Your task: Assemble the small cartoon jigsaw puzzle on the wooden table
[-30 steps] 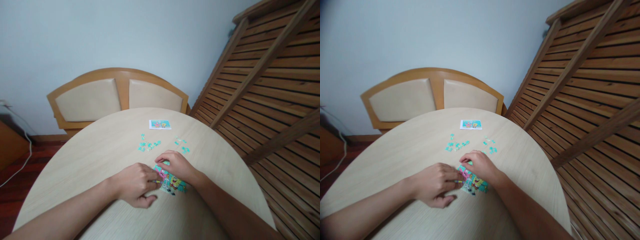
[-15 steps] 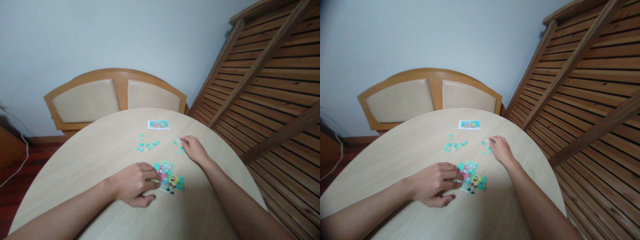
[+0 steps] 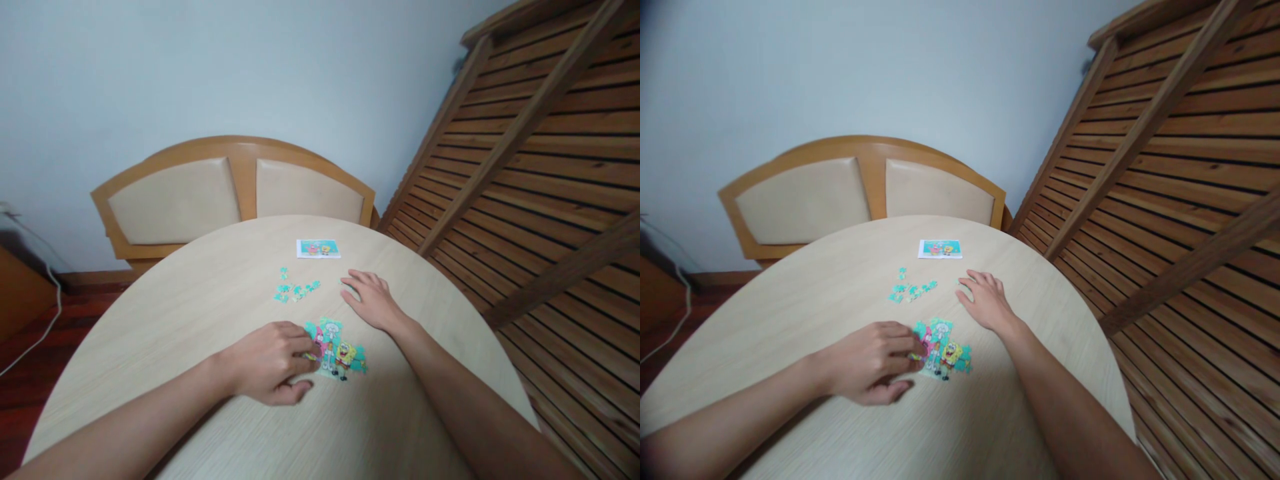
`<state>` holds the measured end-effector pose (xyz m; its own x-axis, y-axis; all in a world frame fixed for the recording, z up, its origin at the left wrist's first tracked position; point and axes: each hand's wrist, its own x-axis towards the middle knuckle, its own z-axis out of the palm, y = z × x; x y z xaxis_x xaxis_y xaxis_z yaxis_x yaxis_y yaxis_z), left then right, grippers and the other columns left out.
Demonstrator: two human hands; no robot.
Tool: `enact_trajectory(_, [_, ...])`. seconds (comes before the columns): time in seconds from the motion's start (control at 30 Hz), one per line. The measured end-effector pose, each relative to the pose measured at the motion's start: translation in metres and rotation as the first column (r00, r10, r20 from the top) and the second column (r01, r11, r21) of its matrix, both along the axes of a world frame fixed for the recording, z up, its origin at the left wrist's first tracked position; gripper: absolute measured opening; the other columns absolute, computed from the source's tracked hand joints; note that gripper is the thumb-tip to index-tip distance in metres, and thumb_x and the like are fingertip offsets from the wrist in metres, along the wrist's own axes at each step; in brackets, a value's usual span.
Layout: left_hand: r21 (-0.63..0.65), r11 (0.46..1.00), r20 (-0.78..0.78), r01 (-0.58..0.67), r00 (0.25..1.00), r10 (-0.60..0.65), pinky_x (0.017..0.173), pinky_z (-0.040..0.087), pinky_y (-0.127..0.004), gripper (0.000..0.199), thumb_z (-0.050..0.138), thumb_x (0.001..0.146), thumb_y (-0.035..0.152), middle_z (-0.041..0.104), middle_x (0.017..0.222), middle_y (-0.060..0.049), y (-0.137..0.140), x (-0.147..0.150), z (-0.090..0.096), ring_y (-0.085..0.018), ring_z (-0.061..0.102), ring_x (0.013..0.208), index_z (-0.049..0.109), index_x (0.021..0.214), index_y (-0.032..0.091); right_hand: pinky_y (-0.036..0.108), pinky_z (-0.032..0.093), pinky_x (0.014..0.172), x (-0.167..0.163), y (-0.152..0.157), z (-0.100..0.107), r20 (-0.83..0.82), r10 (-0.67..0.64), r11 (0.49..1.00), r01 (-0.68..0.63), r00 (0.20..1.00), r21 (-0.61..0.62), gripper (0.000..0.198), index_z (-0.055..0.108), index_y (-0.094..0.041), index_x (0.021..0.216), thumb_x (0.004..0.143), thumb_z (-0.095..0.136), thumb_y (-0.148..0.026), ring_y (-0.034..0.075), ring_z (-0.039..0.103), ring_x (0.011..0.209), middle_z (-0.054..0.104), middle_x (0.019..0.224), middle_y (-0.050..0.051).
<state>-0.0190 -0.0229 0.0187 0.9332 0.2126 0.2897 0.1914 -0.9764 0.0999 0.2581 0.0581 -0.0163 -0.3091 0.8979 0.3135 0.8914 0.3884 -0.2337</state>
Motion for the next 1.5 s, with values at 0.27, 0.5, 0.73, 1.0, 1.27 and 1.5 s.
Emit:
enact_trajectory(0.27, [0.099, 0.979, -0.011, -0.179, 0.983, 0.181, 0.076, 0.053, -0.034, 0.021, 0.046, 0.097, 0.025, 0.067, 0.088, -0.007, 0.007, -0.004, 0.003, -0.02, 0.064, 0.082, 0.065, 0.09, 0.019, 0.048, 0.032, 0.104, -0.016, -0.015, 0.012, -0.047, 0.162, 0.986, -0.159, 0.986, 0.057, 0.014, 0.073, -0.024, 0.1, 0.093, 0.064, -0.032, 0.026, 0.056, 0.118, 0.069, 0.122, 0.008])
enact_trajectory(0.5, [0.094, 0.953, 0.002, -0.287, 0.958, 0.288, 0.082, 0.054, -0.034, 0.023, 0.046, 0.099, 0.024, 0.069, 0.1, -0.007, 0.011, -0.009, -0.001, -0.019, 0.065, 0.088, 0.067, 0.094, 0.018, 0.05, 0.031, 0.101, -0.014, -0.02, 0.021, -0.026, 0.149, 0.989, -0.149, 0.988, 0.025, 0.01, 0.072, -0.023, 0.077, 0.087, 0.07, -0.025, 0.028, 0.06, 0.109, 0.076, 0.094, 0.006])
enact_trajectory(0.73, [0.077, 0.951, -0.007, -0.3, 0.954, 0.301, 0.095, 0.054, -0.041, 0.024, 0.047, 0.099, 0.027, 0.068, 0.121, -0.009, 0.013, -0.008, -0.006, -0.023, 0.064, 0.108, 0.065, 0.111, 0.018, 0.04, 0.045, 0.093, -0.014, -0.022, 0.021, -0.094, 0.229, 0.972, -0.232, 0.969, -0.023, 0.017, 0.072, -0.021, 0.102, 0.088, 0.064, -0.017, 0.024, 0.064, 0.104, 0.075, 0.105, 0.007])
enact_trajectory(1.0, [0.051, 0.959, -0.052, -0.278, 0.959, 0.28, 0.102, 0.051, -0.043, 0.03, 0.047, 0.1, 0.028, 0.064, 0.131, -0.01, 0.015, -0.01, -0.011, -0.025, 0.062, 0.117, 0.061, 0.124, 0.018, 0.041, 0.047, 0.095, -0.012, -0.02, 0.018, -0.174, 0.271, 0.957, -0.285, 0.947, -0.062, 0.03, 0.07, -0.017, 0.114, 0.086, 0.061, -0.01, 0.025, 0.065, 0.103, 0.074, 0.109, 0.009])
enact_trajectory(1.27, [0.04, 0.962, -0.059, -0.271, 0.96, 0.273, 0.103, 0.051, -0.044, 0.03, 0.045, 0.101, 0.029, 0.064, 0.131, -0.01, 0.014, -0.009, -0.008, -0.025, 0.062, 0.117, 0.061, 0.124, 0.018, 0.032, 0.05, 0.081, -0.011, -0.022, 0.025, -0.317, 0.235, 0.942, -0.295, 0.919, -0.158, 0.022, 0.075, -0.016, 0.105, 0.086, 0.063, -0.011, 0.018, 0.066, 0.083, 0.072, 0.095, 0.008])
enact_trajectory(1.5, [0.027, 0.962, -0.055, -0.273, 0.96, 0.274, 0.105, 0.05, -0.042, 0.03, 0.046, 0.101, 0.029, 0.064, 0.131, -0.009, 0.014, -0.009, -0.01, -0.024, 0.061, 0.119, 0.061, 0.125, 0.019, 0.03, 0.049, 0.083, -0.02, -0.032, 0.032, -0.441, 0.207, 0.933, -0.312, 0.873, -0.18, 0.023, 0.077, -0.018, 0.094, 0.083, 0.059, -0.008, 0.019, 0.066, 0.089, 0.074, 0.096, 0.006])
